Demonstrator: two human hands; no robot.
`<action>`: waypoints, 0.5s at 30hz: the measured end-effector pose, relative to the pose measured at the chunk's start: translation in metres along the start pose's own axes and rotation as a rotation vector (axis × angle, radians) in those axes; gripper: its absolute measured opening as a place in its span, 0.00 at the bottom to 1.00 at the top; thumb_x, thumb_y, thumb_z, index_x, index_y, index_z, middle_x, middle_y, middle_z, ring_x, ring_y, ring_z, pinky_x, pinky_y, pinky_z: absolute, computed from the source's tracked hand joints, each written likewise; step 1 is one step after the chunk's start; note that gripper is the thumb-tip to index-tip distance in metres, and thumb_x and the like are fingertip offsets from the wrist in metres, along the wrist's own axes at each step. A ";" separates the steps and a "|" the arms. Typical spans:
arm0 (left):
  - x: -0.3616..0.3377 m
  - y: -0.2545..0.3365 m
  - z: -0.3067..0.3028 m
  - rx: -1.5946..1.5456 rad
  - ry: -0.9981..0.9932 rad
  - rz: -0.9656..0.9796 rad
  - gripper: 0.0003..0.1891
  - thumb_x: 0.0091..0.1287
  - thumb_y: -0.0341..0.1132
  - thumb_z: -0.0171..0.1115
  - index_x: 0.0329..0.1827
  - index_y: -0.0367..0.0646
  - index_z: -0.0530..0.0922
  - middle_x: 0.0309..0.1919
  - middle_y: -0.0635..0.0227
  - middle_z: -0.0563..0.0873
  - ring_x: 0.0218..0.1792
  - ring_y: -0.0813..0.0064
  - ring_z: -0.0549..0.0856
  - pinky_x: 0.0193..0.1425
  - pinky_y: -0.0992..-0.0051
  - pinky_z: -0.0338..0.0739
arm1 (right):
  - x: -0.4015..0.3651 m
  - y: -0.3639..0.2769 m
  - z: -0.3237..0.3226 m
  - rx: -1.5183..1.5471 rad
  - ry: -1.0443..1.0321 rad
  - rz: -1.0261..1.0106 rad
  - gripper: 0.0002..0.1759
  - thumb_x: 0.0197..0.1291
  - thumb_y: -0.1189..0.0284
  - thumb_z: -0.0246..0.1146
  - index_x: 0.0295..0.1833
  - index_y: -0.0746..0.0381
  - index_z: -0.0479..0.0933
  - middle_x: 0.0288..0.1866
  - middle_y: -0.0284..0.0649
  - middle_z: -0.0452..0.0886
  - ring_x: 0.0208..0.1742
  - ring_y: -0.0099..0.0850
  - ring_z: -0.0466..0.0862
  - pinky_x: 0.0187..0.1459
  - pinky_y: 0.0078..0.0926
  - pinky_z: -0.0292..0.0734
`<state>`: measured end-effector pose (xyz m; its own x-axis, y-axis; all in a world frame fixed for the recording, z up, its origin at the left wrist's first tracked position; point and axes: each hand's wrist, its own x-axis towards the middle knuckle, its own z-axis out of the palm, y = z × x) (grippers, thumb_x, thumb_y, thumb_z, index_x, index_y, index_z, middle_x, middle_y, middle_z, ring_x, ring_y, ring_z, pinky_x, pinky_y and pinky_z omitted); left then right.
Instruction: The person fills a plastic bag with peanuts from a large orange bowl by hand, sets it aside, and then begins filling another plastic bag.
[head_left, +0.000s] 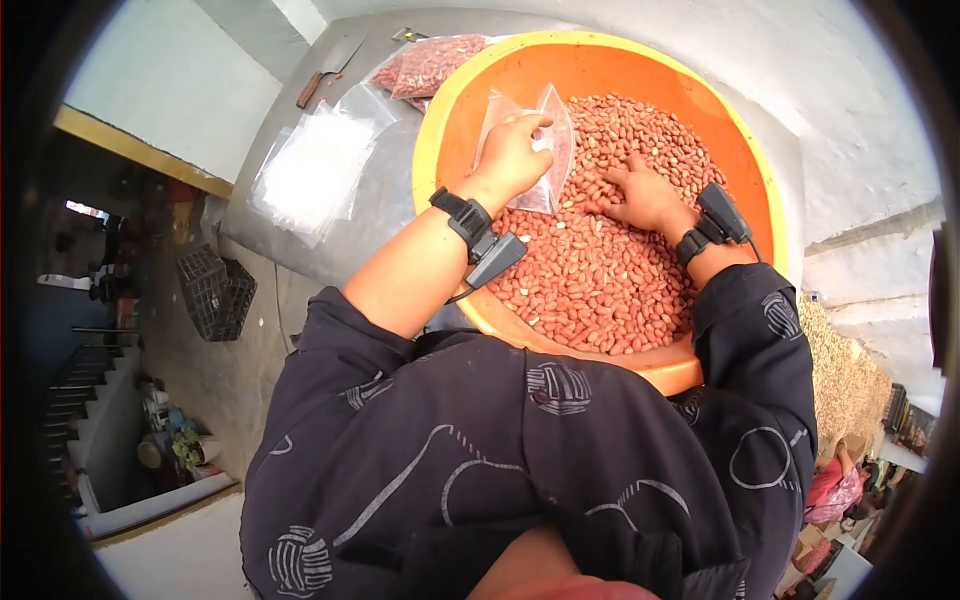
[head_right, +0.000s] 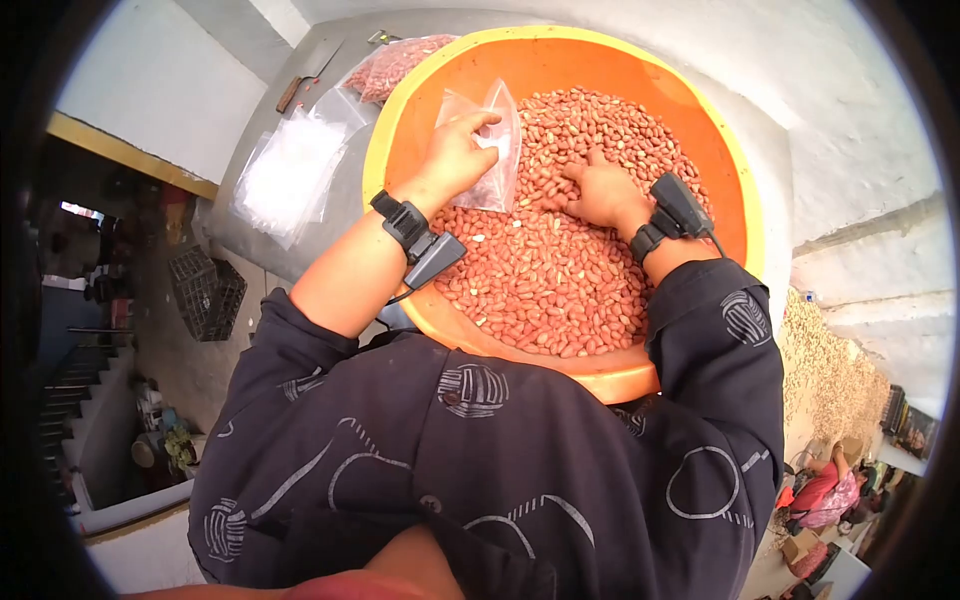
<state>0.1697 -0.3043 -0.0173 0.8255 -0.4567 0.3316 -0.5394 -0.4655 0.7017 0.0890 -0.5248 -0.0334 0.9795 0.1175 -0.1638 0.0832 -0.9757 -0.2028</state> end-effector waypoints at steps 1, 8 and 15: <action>0.000 0.000 0.000 -0.012 -0.016 -0.019 0.21 0.49 0.29 0.63 0.50 0.39 0.81 0.45 0.51 0.82 0.46 0.56 0.82 0.54 0.66 0.76 | 0.002 0.001 0.003 0.079 -0.029 -0.046 0.23 0.46 0.61 0.69 0.49 0.55 0.77 0.53 0.54 0.72 0.49 0.51 0.78 0.51 0.40 0.75; -0.003 -0.008 0.008 0.001 -0.077 -0.008 0.24 0.51 0.29 0.65 0.54 0.39 0.79 0.46 0.55 0.82 0.38 0.65 0.83 0.48 0.70 0.78 | 0.013 0.007 -0.021 1.088 -0.187 -0.045 0.07 0.48 0.82 0.62 0.33 0.61 0.75 0.29 0.33 0.77 0.26 0.23 0.76 0.29 0.18 0.71; -0.004 0.018 0.017 -0.150 -0.224 -0.119 0.24 0.48 0.29 0.65 0.53 0.40 0.79 0.45 0.51 0.83 0.49 0.56 0.82 0.55 0.67 0.76 | 0.009 -0.066 -0.047 1.909 -0.012 0.041 0.07 0.56 0.82 0.59 0.39 0.61 0.71 0.29 0.38 0.78 0.19 0.18 0.72 0.16 0.13 0.62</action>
<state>0.1541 -0.3233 -0.0166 0.8153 -0.5694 0.1052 -0.3966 -0.4166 0.8180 0.1011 -0.4677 0.0236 0.9735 0.1126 -0.1992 -0.2288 0.4955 -0.8379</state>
